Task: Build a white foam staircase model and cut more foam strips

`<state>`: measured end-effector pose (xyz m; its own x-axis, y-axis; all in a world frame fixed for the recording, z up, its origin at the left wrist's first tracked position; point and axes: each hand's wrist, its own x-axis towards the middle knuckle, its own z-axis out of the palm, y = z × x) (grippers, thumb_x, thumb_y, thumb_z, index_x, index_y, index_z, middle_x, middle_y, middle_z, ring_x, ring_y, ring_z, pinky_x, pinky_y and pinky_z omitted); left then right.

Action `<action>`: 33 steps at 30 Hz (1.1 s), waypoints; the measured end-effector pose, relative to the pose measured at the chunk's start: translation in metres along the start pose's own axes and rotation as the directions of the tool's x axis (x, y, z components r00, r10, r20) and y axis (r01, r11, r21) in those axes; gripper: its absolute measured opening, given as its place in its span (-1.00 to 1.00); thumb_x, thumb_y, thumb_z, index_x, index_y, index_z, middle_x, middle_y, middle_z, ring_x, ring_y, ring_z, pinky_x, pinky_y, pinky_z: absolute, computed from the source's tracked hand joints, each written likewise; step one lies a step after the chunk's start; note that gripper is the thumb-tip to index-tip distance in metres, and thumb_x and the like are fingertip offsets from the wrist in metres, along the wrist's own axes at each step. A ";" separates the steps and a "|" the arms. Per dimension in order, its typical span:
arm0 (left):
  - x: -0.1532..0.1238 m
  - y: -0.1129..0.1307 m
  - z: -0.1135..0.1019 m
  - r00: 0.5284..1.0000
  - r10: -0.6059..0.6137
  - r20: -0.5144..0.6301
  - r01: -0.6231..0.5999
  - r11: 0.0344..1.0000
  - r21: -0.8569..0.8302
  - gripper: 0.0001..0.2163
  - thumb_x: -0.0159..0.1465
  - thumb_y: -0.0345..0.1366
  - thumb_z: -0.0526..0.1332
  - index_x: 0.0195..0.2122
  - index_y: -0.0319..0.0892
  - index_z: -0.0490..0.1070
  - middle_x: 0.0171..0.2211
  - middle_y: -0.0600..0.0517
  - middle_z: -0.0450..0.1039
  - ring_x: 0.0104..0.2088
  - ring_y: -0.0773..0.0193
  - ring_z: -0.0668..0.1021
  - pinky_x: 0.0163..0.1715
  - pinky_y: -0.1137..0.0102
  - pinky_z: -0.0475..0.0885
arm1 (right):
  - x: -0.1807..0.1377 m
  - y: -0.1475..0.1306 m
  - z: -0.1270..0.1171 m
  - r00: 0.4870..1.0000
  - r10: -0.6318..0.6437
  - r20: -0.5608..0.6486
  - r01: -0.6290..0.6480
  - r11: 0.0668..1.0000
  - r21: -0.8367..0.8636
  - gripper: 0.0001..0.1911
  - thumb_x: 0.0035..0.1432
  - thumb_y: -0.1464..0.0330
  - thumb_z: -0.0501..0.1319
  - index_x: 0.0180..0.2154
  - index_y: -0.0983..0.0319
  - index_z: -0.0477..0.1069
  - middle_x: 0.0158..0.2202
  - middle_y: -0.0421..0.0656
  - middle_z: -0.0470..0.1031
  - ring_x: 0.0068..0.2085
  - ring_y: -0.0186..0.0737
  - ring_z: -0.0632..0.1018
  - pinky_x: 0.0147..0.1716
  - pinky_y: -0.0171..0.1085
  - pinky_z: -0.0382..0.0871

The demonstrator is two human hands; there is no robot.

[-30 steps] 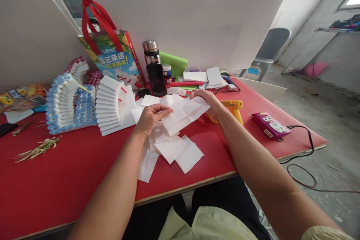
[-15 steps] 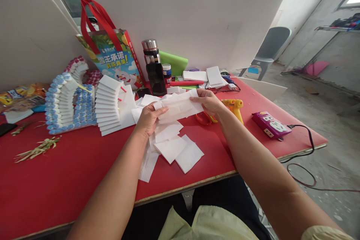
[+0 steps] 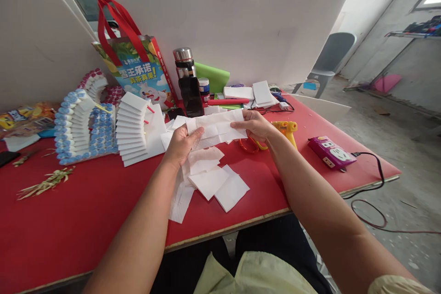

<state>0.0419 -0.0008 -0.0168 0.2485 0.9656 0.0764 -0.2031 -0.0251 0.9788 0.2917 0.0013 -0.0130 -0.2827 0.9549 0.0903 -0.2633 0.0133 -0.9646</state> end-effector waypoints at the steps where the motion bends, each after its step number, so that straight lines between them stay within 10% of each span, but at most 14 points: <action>1: 0.000 0.000 -0.001 1.000 0.002 0.015 -0.002 1.000 0.017 -0.57 0.05 -0.15 0.48 -0.08 -0.23 0.55 -0.30 -0.08 0.63 -0.40 0.10 0.65 -0.45 0.29 0.58 | -0.001 -0.001 -0.001 1.000 0.004 -0.010 -0.004 1.000 -0.008 -0.62 -0.21 0.32 0.55 -0.28 0.24 0.60 -0.31 -0.13 0.66 -0.35 -0.11 0.64 -0.31 -0.15 0.60; 10: 0.000 0.003 -0.006 0.995 0.006 0.102 -0.011 0.999 0.051 -0.74 0.10 -0.22 0.44 -0.21 -0.23 0.64 -0.47 -0.04 0.57 -0.55 0.15 0.59 -0.59 0.30 0.52 | -0.001 0.000 -0.008 0.996 0.021 -0.082 -0.019 0.999 0.029 -0.72 -0.20 0.36 0.51 -0.34 0.24 0.63 -0.38 -0.16 0.62 -0.36 -0.20 0.59 -0.34 -0.24 0.51; 20: -0.006 0.011 -0.009 0.966 -0.061 0.252 0.067 0.998 -0.018 -0.81 0.01 -0.42 0.27 -0.36 -0.26 0.65 -0.47 -0.09 0.58 -0.49 0.08 0.63 -0.35 0.18 0.55 | 0.000 -0.003 -0.002 0.999 -0.028 -0.045 0.034 0.990 0.138 -0.97 -0.12 0.43 0.29 -0.52 0.24 0.45 -0.67 -0.33 0.14 -0.63 -0.49 0.07 -0.63 -0.39 0.07; 26: -0.007 0.020 -0.016 0.849 -0.302 0.433 0.393 0.909 -0.138 -0.59 -0.01 -0.16 0.31 -0.12 -0.20 0.53 -0.26 -0.19 0.62 -0.26 -0.28 0.67 -0.35 0.03 0.54 | -0.001 -0.003 0.003 0.994 -0.079 -0.079 0.075 0.996 -0.046 -0.95 -0.19 0.45 0.21 -0.57 0.23 0.45 -0.65 -0.25 0.25 -0.62 -0.40 0.21 -0.65 -0.35 0.05; 33: -0.005 0.008 -0.002 0.679 -0.559 0.475 0.553 0.816 0.169 -0.38 0.30 0.24 0.05 -0.04 -0.29 0.46 -0.24 -0.33 0.63 -0.46 -0.04 0.67 -0.54 0.28 0.52 | -0.003 -0.002 0.016 0.992 -0.116 0.045 0.121 0.982 -0.143 -0.89 -0.18 0.45 0.15 -0.56 0.26 0.46 -0.61 -0.24 0.30 -0.58 -0.38 0.25 -0.58 -0.34 0.08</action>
<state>0.0375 -0.0055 -0.0101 0.7323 0.5471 -0.4054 0.1321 0.4699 0.8728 0.2785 -0.0063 -0.0073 -0.2912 0.9328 0.2125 -0.1613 0.1711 -0.9720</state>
